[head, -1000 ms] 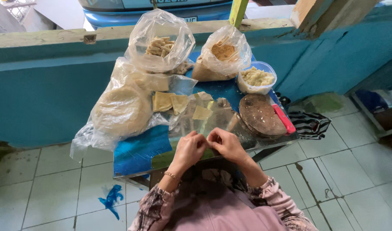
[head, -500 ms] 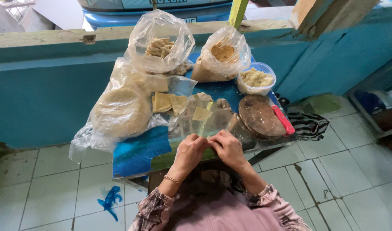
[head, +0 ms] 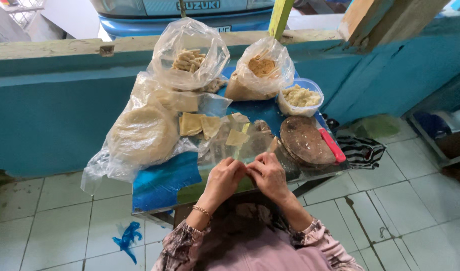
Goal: The person sits at a small table by an open window and folds square dough wrappers around a filling by hand, pinching the edges closed. The finished folded pastries are placed into a plastic bag beside the dough stack, and the person repeats the folding cycle with new wrappers.
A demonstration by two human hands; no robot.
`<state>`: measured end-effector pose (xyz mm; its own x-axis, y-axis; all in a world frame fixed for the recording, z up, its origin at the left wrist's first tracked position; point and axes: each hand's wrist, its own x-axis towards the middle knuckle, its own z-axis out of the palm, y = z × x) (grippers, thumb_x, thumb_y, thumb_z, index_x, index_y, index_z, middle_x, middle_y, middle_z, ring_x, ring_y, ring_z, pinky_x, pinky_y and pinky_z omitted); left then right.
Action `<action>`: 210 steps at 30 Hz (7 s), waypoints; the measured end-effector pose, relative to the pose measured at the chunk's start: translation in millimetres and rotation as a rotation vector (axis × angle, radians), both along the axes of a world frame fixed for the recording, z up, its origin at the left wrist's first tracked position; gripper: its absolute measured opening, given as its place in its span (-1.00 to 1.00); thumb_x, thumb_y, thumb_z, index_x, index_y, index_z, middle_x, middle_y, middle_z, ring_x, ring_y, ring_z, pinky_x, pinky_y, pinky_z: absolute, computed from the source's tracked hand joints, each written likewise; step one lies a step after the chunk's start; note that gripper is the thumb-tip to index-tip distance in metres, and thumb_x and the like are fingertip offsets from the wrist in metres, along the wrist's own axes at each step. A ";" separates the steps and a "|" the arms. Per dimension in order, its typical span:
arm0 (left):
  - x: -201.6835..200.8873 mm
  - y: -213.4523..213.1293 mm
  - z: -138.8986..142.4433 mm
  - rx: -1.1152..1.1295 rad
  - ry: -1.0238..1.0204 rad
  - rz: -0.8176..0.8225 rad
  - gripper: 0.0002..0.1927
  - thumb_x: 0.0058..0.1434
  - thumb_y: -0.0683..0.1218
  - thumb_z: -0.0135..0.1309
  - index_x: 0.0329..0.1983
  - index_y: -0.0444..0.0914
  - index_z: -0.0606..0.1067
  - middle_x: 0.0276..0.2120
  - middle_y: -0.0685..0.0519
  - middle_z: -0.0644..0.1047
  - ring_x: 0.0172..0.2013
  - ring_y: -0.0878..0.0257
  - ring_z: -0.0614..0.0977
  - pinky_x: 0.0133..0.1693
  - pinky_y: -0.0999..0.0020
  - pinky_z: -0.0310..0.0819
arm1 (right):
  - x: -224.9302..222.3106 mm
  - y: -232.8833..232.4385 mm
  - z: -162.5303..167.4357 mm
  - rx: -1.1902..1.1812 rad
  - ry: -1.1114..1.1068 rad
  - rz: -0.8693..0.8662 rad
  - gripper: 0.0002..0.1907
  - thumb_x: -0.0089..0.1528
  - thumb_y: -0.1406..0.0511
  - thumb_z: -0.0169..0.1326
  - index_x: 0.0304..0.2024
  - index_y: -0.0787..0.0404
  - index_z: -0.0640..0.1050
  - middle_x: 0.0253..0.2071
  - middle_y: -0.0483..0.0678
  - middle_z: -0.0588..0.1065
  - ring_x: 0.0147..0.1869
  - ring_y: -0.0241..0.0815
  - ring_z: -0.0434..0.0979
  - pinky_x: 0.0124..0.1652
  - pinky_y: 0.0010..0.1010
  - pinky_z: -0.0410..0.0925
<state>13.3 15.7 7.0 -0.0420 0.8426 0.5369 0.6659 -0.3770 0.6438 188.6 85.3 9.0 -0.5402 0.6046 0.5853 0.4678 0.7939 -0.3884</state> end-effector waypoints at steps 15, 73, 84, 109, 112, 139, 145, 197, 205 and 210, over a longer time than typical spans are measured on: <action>-2.1 1.0 -3.2 -0.062 0.001 0.018 -0.94 0.14 -0.15 0.21 -0.34 -0.23 0.58 -0.35 -0.05 0.53 -0.19 -0.05 0.59 -0.16 0.10 0.49 | 7.7 -18.6 2.2 -0.031 0.065 -0.013 -0.83 0.11 0.28 0.31 -0.26 0.13 0.65 -0.24 -0.10 0.59 -0.11 -0.06 0.56 -0.12 -0.19 0.39; -23.3 58.6 -17.9 -0.186 -0.053 0.247 -0.88 0.17 -0.12 0.10 -0.27 -0.25 0.47 -0.36 -0.17 0.62 -0.28 -0.17 0.65 -0.23 -0.02 0.52 | -15.1 66.2 4.9 -0.340 -0.073 0.010 -0.86 0.21 0.21 0.22 -0.24 0.10 0.66 -0.28 0.00 0.59 -0.19 0.01 0.63 -0.20 -0.21 0.44; -6.2 7.9 -10.9 -0.136 0.036 0.336 -0.94 0.21 -0.13 0.12 -0.28 -0.20 0.52 -0.27 -0.08 0.49 -0.29 -0.09 0.61 -0.31 0.04 0.49 | 67.0 198.3 50.8 0.112 -0.395 -0.523 -0.79 0.12 0.31 0.20 -0.23 -0.10 0.73 -0.05 -0.07 0.48 0.15 0.02 0.47 0.04 -0.12 0.37; -3.5 -24.4 6.0 0.067 0.280 0.301 -0.93 0.13 -0.17 0.15 -0.31 -0.19 0.52 -0.29 0.01 0.48 -0.20 0.03 0.54 -0.21 0.14 0.44 | -8.0 51.6 18.9 -0.032 -0.194 0.301 -0.49 0.10 0.42 0.10 0.10 -0.02 0.64 -0.03 -0.07 0.49 0.06 -0.04 0.50 0.03 -0.23 0.38; -4.2 -24.4 6.8 0.073 0.276 0.304 -0.93 0.12 -0.18 0.15 -0.32 -0.18 0.52 -0.29 0.01 0.48 -0.20 0.03 0.55 -0.22 0.14 0.44 | -17.6 34.3 13.3 0.271 -0.458 0.190 -0.45 0.07 0.28 0.18 0.16 -0.07 0.59 -0.03 -0.08 0.47 0.02 -0.02 0.45 -0.09 -0.16 0.33; -4.8 -27.0 8.0 0.034 0.166 0.283 -0.96 0.15 -0.16 0.18 -0.36 -0.19 0.53 -0.29 0.02 0.51 -0.24 0.03 0.55 -0.24 0.14 0.44 | -44.8 308.6 77.4 0.455 -0.329 -0.330 -0.81 0.11 0.20 0.24 -0.26 0.09 0.69 -0.07 0.02 0.59 0.05 0.10 0.49 -0.12 -0.01 0.33; -3.5 -29.9 12.3 0.029 0.124 0.260 -0.94 0.13 -0.18 0.17 -0.33 -0.21 0.53 -0.27 0.00 0.49 -0.23 0.02 0.55 -0.23 0.14 0.45 | -69.4 356.0 58.7 0.415 -0.660 -0.437 -0.79 0.01 0.21 0.25 -0.31 0.07 0.70 -0.12 0.00 0.57 0.11 -0.01 0.50 -0.01 -0.10 0.31; -14.6 -30.0 11.2 -0.058 -0.358 0.196 -0.90 0.20 -0.22 0.17 -0.22 -0.26 0.62 -0.26 0.00 0.57 -0.37 0.17 0.64 -0.33 0.35 0.52 | -63.7 360.1 39.2 0.000 -0.090 -0.508 -0.83 0.22 0.20 0.16 -0.31 0.05 0.73 -0.30 0.14 0.61 -0.20 0.22 0.62 -0.18 -0.01 0.45; -11.6 -31.1 9.1 -0.016 -0.284 0.200 -0.91 0.20 -0.21 0.19 -0.22 -0.26 0.60 -0.25 -0.02 0.58 -0.35 0.12 0.65 -0.30 0.31 0.54 | -25.9 339.7 56.3 -0.128 0.143 -0.327 -0.76 0.20 0.11 0.23 -0.26 0.12 0.72 -0.39 0.10 0.59 -0.32 0.04 0.63 -0.30 -0.22 0.42; -17.4 -26.2 11.0 -0.073 -0.408 0.202 -0.89 0.19 -0.21 0.18 -0.22 -0.27 0.63 -0.28 -0.01 0.57 -0.42 0.17 0.63 -0.36 0.33 0.52 | -7.7 254.2 80.0 -0.314 0.230 -0.193 -0.78 0.28 0.22 0.15 -0.20 0.20 0.71 -0.51 0.06 0.55 -0.39 -0.06 0.50 -0.35 -0.22 0.32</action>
